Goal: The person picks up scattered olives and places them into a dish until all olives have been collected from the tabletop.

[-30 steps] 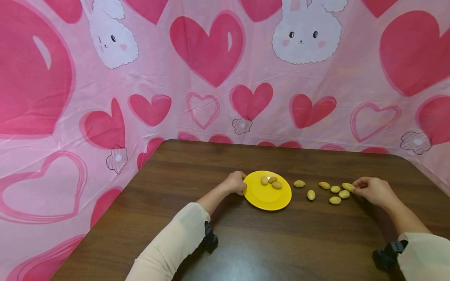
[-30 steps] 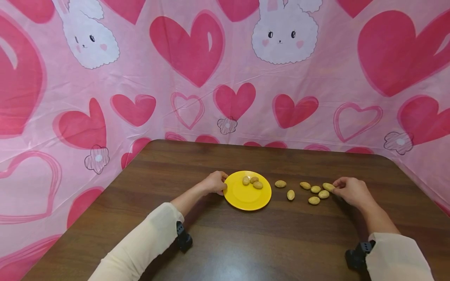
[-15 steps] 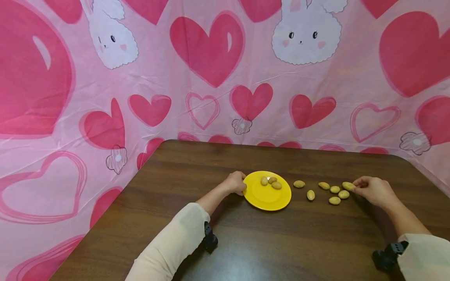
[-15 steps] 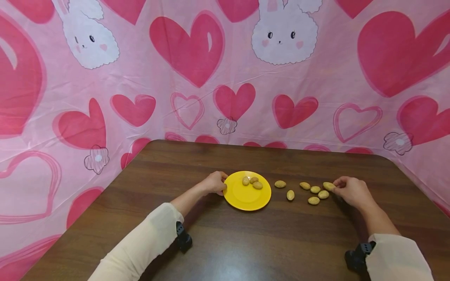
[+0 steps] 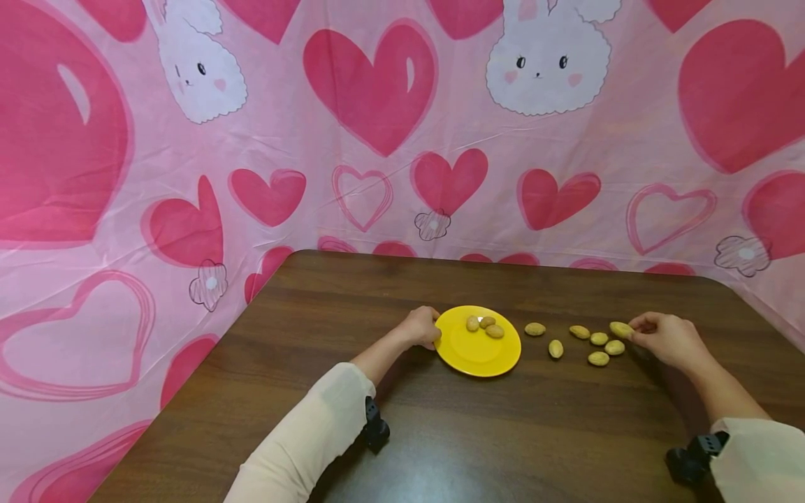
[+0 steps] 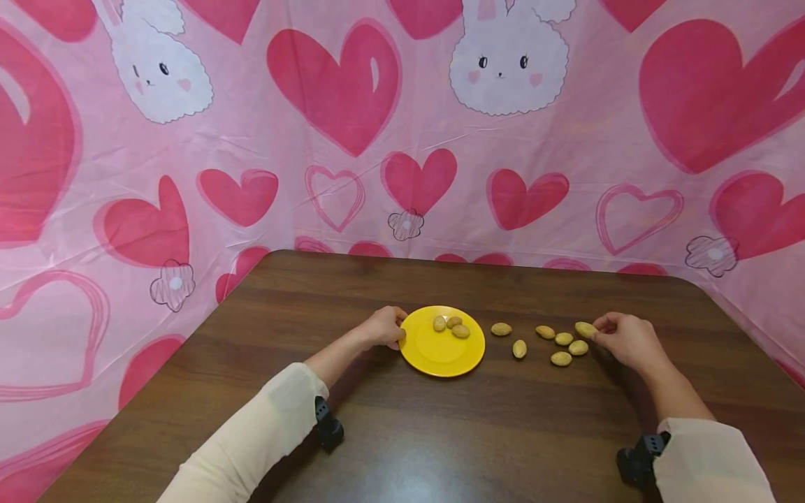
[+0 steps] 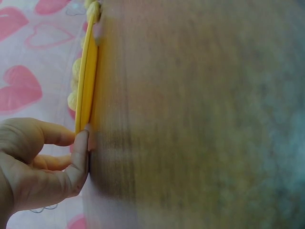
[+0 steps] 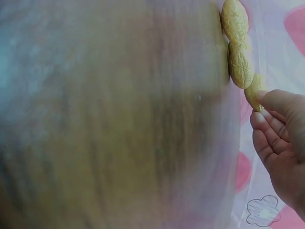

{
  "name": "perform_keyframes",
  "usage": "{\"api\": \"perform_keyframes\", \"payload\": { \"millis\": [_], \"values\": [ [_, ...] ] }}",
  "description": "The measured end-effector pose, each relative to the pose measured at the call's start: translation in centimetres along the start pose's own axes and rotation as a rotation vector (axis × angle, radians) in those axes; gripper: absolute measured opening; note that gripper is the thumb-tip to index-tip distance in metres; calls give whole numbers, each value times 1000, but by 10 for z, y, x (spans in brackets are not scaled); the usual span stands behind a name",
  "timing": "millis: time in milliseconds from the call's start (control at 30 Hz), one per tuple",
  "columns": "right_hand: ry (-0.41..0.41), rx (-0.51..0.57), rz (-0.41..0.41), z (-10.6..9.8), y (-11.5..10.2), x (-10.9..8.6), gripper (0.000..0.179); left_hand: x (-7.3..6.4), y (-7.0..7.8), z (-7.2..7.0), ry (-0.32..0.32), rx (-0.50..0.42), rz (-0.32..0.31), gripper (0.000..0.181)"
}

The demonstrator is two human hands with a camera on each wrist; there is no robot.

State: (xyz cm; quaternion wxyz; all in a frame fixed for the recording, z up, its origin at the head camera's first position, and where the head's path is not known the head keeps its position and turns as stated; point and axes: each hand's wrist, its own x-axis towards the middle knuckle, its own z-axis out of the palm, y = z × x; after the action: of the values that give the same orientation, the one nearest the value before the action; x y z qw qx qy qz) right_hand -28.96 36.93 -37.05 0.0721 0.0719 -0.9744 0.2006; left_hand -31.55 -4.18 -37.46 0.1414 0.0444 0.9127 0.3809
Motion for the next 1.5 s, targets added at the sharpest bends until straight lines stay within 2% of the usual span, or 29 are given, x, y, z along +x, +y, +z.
{"api": "perform_keyframes", "payload": {
  "millis": [733,1033,1500],
  "values": [
    [20,12,-78,3,-19,6,24,1,-3,0,-2,-18,7,35],
    [49,41,-144,8,-34,11,15,0,-1,0,-6,-26,14,37],
    [1,76,-157,15,-55,14,13,0,-1,-1,-3,-14,11,36]
  ]
}}
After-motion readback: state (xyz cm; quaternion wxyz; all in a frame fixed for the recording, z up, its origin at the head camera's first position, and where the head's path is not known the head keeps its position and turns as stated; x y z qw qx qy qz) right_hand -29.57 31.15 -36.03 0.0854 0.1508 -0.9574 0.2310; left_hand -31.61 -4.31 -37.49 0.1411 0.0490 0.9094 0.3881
